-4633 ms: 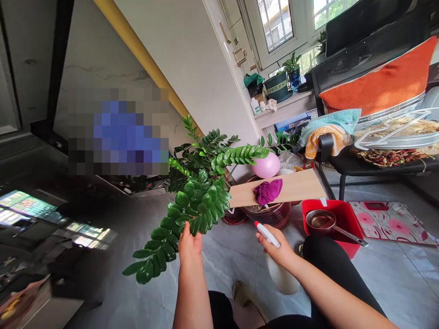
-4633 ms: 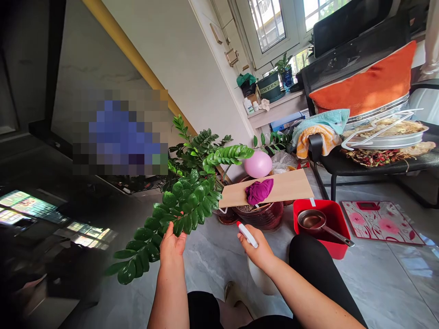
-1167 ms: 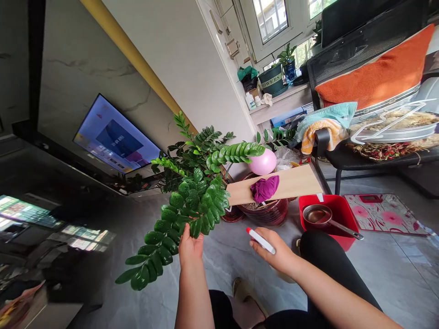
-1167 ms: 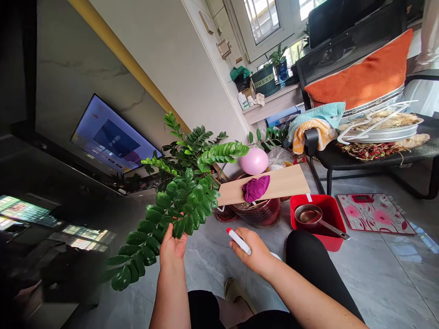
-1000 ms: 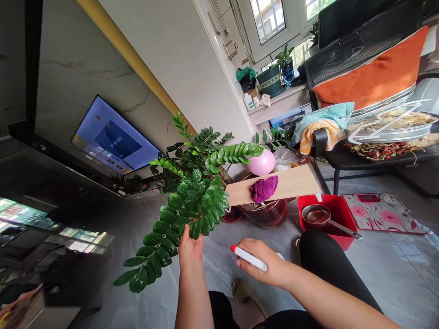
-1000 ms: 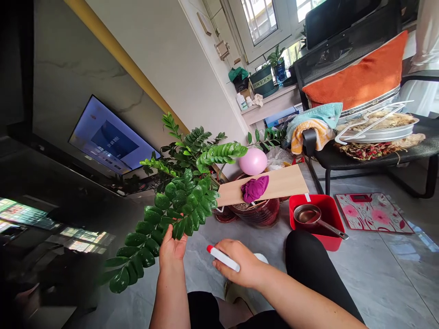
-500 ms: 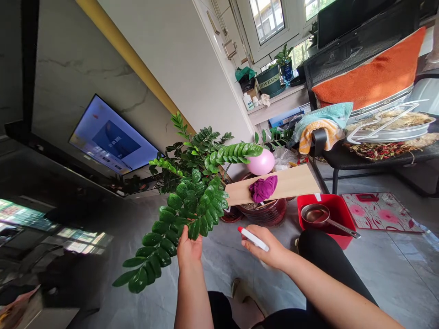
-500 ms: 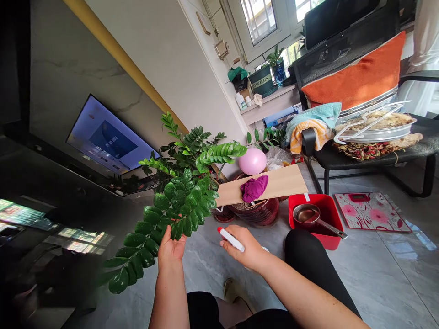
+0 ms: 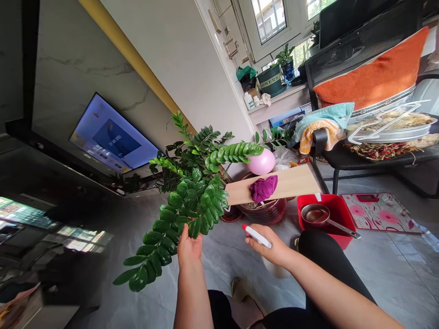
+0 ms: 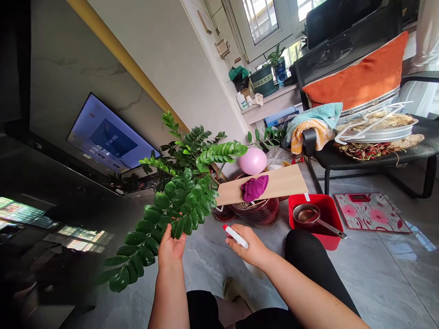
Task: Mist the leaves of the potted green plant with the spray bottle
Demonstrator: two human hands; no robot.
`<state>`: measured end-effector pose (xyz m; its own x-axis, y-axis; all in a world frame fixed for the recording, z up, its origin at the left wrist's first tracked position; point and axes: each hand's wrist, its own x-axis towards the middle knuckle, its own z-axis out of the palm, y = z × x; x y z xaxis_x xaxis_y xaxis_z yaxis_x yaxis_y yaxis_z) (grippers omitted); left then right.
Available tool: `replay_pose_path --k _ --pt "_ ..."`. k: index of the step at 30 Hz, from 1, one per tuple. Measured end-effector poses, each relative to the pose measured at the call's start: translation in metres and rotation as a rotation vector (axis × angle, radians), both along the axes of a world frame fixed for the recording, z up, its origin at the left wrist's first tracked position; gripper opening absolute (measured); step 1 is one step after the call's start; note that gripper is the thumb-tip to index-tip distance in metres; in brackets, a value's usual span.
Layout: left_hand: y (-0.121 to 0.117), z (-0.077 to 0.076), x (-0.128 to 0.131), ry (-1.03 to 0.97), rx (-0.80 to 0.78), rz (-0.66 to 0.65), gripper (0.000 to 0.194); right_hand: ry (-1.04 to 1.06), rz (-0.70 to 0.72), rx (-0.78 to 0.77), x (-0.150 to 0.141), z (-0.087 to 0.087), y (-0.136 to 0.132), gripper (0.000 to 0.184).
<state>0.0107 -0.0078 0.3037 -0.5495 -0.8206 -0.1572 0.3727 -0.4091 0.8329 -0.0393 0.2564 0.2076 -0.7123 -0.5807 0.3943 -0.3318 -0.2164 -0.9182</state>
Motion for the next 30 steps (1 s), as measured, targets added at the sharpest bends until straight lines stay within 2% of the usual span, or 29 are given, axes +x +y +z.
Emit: replay_pose_path --k 4,6,8,12,14,16,21,26,30 --pt "0.001 0.001 0.000 -0.004 -0.005 0.014 0.028 -0.169 -0.121 0.019 -0.011 -0.023 -0.002 0.034" --pt "0.003 0.001 0.000 -0.011 -0.011 0.018 0.028 -0.199 -0.190 0.008 -0.015 -0.029 0.001 0.037" --pt "0.005 0.002 -0.001 -0.014 -0.016 0.018 0.028 -0.148 -0.179 0.006 -0.011 -0.023 0.004 0.036" --pt "0.011 0.002 -0.001 -0.008 -0.029 0.006 0.027 0.079 0.059 0.037 0.014 0.006 0.006 0.023" --pt "0.015 0.002 -0.001 -0.007 -0.033 0.005 0.026 0.089 0.115 0.034 0.021 0.010 0.004 0.023" --pt "0.018 0.001 -0.001 -0.002 -0.036 0.008 0.025 0.014 0.071 0.024 0.020 0.003 0.002 0.027" --pt "0.026 -0.008 -0.002 0.010 -0.020 -0.003 0.021 -0.143 -0.153 0.003 0.003 -0.024 0.005 0.040" --pt "0.034 -0.013 -0.003 0.040 -0.011 -0.037 0.020 0.040 -0.027 0.020 0.016 -0.020 0.004 0.035" --pt "0.040 -0.016 -0.003 0.051 -0.048 -0.058 0.017 -0.050 -0.068 -0.003 0.026 -0.017 -0.001 0.045"
